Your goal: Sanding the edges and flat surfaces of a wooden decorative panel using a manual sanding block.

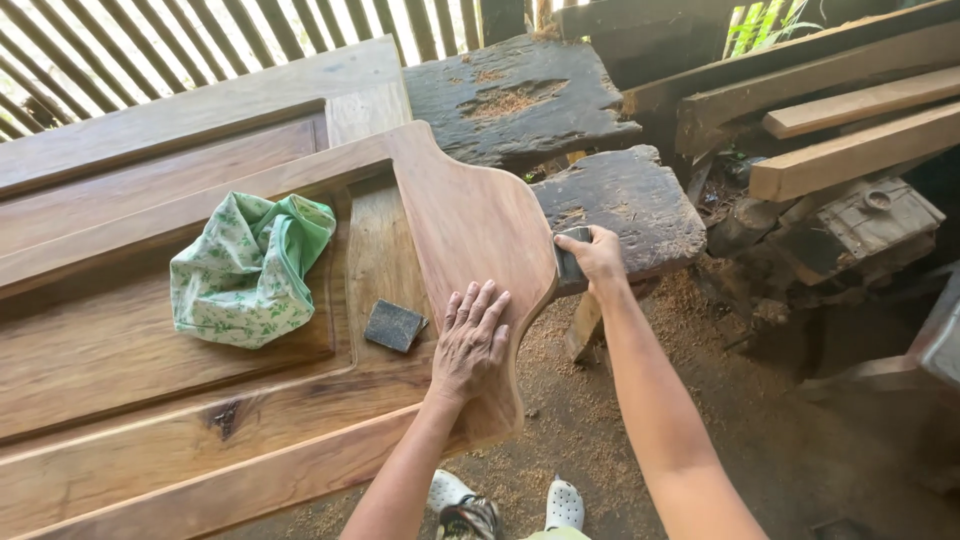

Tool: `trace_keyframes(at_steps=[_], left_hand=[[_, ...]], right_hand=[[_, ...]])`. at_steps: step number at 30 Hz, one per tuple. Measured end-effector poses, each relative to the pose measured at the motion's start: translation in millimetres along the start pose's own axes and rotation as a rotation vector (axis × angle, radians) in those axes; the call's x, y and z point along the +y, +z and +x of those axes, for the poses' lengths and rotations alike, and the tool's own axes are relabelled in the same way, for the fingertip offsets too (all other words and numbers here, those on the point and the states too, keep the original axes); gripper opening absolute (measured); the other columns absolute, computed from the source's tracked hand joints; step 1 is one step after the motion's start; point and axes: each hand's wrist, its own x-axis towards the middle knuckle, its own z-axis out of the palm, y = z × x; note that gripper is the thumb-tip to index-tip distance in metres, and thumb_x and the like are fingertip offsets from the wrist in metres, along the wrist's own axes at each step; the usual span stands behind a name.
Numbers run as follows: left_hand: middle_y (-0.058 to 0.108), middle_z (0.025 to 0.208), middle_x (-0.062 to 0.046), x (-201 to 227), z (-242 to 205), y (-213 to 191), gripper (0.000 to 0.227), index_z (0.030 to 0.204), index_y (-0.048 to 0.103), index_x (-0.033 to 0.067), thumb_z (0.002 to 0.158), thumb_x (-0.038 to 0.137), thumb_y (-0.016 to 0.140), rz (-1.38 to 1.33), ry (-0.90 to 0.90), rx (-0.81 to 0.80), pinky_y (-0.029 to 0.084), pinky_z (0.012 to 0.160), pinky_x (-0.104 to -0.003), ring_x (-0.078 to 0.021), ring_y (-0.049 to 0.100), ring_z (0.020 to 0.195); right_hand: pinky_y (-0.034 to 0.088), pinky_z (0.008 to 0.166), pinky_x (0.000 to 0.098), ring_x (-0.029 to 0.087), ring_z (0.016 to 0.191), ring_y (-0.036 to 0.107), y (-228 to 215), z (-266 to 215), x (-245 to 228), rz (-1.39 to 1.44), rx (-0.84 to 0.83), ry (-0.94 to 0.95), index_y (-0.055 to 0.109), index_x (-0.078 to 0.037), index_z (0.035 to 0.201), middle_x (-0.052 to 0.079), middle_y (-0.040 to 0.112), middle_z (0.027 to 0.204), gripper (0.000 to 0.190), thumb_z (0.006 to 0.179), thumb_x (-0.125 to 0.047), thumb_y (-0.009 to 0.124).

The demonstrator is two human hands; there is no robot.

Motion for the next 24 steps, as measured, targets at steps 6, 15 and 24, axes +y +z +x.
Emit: trace_keyframes(at_steps=[6,15,24], left_hand=[[0.052,0.151,-0.013,-2,-1,2,0.05,0.142,0.059,0.0174,0.095,0.036,0.053,-0.036,0.017,0.021,0.023,0.123,-0.047,-0.0298,0.042,0.145],[0.03,0.163,-0.021,-3,2,-6,0.071,0.154,0.039,0.0052,0.095,0.044,0.049,-0.099,0.036,-0.152,0.001,0.126,-0.046,-0.034,0.019,0.154],[0.009,0.169,-0.017,4,9,-4,0.084,0.16,0.019,0.0056,0.097,0.055,0.042,0.109,0.061,-0.185,-0.012,0.126,-0.045,-0.0307,-0.003,0.157]], right_hand=[[0.053,0.049,0.0298,0.012,0.063,0.061,-8,-47,10,0.001,0.05,0.0,0.074,-0.008,0.088,0.006,0.064,0.073,0.022,0.076,-0.015,0.09],[0.059,0.055,0.0267,0.022,0.063,0.069,8,13,-54,-0.087,-0.134,0.305,0.067,0.006,0.1,0.02,0.073,0.083,0.016,0.087,0.002,0.076],[0.058,0.054,0.0233,0.017,0.062,0.069,35,120,-27,-0.019,-0.401,0.24,0.071,0.002,0.098,0.014,0.075,0.085,0.023,0.078,0.001,0.081]])
